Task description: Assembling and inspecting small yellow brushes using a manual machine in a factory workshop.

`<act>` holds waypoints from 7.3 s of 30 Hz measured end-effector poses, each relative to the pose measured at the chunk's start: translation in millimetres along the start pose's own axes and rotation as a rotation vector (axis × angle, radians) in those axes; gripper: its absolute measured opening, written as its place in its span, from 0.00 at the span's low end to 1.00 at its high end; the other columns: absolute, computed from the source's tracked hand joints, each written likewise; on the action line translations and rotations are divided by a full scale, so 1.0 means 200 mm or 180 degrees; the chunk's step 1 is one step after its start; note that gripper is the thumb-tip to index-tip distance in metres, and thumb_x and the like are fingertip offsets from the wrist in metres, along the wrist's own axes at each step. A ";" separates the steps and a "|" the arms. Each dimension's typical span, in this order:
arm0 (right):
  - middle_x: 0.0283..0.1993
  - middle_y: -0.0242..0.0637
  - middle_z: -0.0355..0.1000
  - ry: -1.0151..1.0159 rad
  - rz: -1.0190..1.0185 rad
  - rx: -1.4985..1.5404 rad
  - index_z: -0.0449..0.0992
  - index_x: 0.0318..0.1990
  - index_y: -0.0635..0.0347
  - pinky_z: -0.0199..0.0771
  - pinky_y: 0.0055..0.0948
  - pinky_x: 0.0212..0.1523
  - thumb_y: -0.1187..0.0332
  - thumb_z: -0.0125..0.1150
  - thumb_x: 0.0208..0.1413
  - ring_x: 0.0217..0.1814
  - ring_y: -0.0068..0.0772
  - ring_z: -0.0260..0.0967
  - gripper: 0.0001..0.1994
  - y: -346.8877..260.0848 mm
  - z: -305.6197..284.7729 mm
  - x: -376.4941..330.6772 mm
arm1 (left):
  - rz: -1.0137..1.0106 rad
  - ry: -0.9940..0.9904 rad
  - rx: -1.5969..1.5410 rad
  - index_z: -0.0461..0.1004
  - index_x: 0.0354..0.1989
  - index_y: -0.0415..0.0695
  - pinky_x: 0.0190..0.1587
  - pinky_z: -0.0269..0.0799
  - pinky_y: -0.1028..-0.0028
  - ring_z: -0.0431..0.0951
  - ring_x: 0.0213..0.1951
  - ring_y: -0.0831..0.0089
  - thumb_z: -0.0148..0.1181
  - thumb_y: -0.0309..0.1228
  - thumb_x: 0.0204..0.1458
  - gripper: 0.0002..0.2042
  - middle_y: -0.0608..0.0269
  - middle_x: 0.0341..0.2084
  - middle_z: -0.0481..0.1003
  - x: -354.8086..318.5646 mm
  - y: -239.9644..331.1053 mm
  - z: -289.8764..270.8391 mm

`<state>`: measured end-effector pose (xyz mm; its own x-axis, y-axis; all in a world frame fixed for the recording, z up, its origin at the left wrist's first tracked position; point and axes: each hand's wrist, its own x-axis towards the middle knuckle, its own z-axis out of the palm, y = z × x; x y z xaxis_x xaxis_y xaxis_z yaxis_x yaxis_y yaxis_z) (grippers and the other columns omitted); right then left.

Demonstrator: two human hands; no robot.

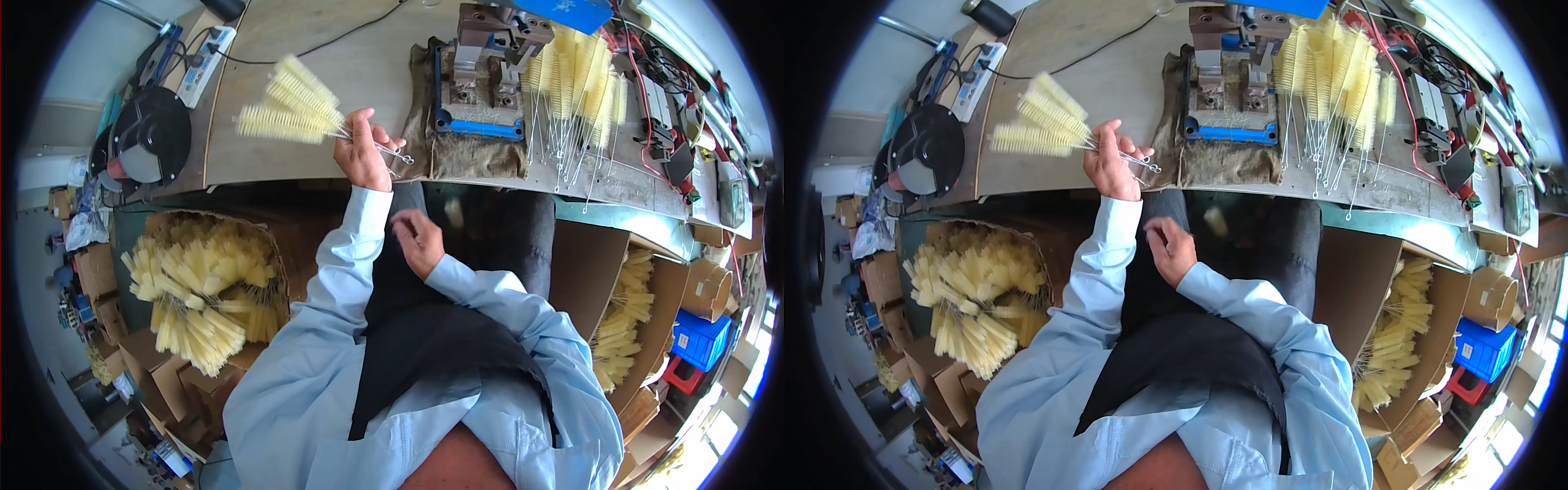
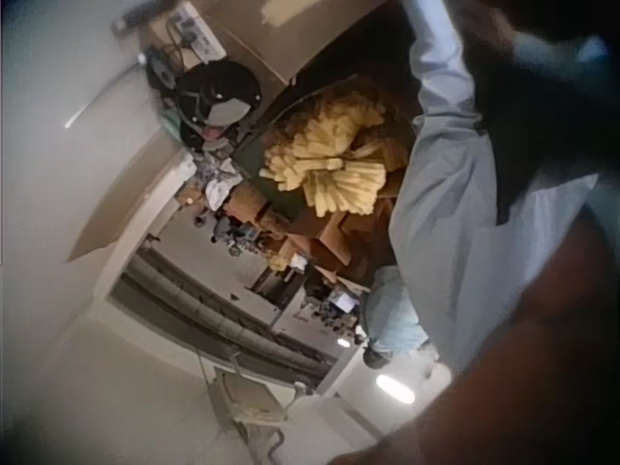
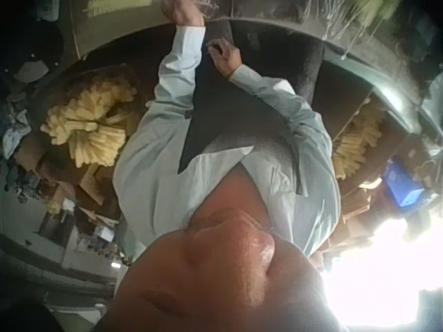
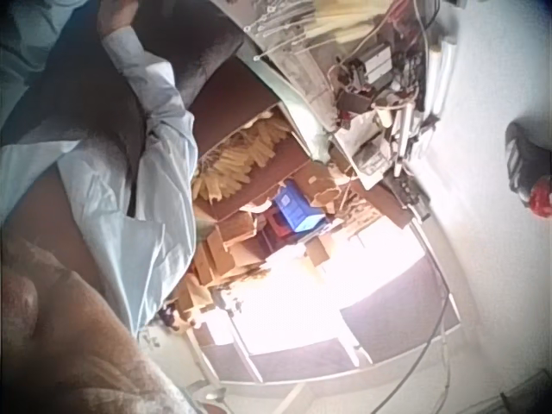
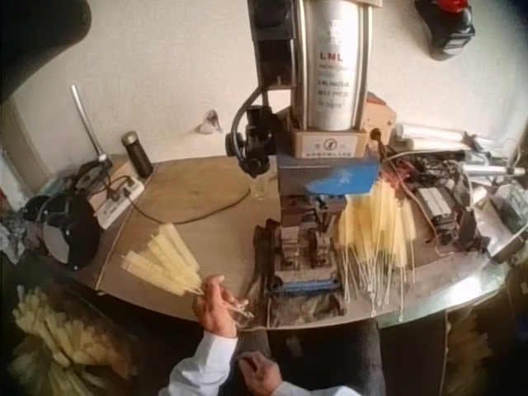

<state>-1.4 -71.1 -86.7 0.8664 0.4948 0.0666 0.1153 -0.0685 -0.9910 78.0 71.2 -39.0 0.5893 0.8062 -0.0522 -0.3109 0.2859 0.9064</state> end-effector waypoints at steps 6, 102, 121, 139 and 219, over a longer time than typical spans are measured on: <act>0.25 0.33 0.73 -0.0024 0.0972 0.0796 0.76 0.42 0.66 0.69 0.20 0.27 0.73 0.59 0.64 0.23 0.18 0.68 0.05 0.05 -0.16 -0.01 | -0.0142 -0.0612 0.0534 0.72 0.53 0.34 0.16 0.68 0.77 0.62 0.14 0.82 0.47 0.45 0.69 0.23 0.68 0.16 0.65 -0.05 0.07 -0.01; 0.17 0.27 0.54 0.0357 0.1361 0.2788 0.69 0.37 0.62 0.48 0.24 0.15 0.52 0.44 0.72 0.14 0.20 0.46 0.20 -0.31 -0.73 0.63 | 0.0026 -0.0164 0.0861 0.73 0.40 0.33 0.18 0.67 0.76 0.69 0.14 0.75 0.44 0.42 0.70 0.21 0.60 0.20 0.73 -0.04 0.01 0.00; 0.17 0.29 0.60 0.0390 0.1406 0.1861 0.72 0.39 0.66 0.51 0.23 0.13 0.51 0.47 0.71 0.12 0.20 0.50 0.22 -0.40 -0.87 0.59 | -0.0044 -0.0151 0.0615 0.72 0.43 0.34 0.19 0.68 0.77 0.68 0.15 0.78 0.48 0.40 0.68 0.17 0.55 0.32 0.78 -0.04 0.01 -0.01; 0.40 0.36 0.77 0.0956 -0.0103 0.0408 0.78 0.48 0.68 0.71 0.23 0.37 0.63 0.64 0.63 0.37 0.22 0.70 0.15 -0.40 -0.72 0.52 | -0.1124 -0.1222 -0.0182 0.56 0.72 0.42 0.19 0.64 0.80 0.66 0.21 0.82 0.48 0.33 0.66 0.26 0.54 0.41 0.77 -0.34 0.16 0.16; 0.20 0.33 0.68 0.1108 0.1158 0.1650 0.73 0.35 0.66 0.55 0.23 0.08 0.66 0.57 0.66 0.10 0.19 0.56 0.11 -0.33 -0.70 0.69 | -0.0229 -0.0577 0.0518 0.63 0.58 0.34 0.28 0.82 0.69 0.79 0.26 0.67 0.44 0.33 0.69 0.16 0.52 0.32 0.75 -0.07 0.03 0.01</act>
<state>178.8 -119.9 4.5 0.9206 0.2083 -0.3304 -0.3804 0.2861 -0.8794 68.9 60.5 -31.8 0.7342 0.6766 -0.0562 -0.1478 0.2402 0.9594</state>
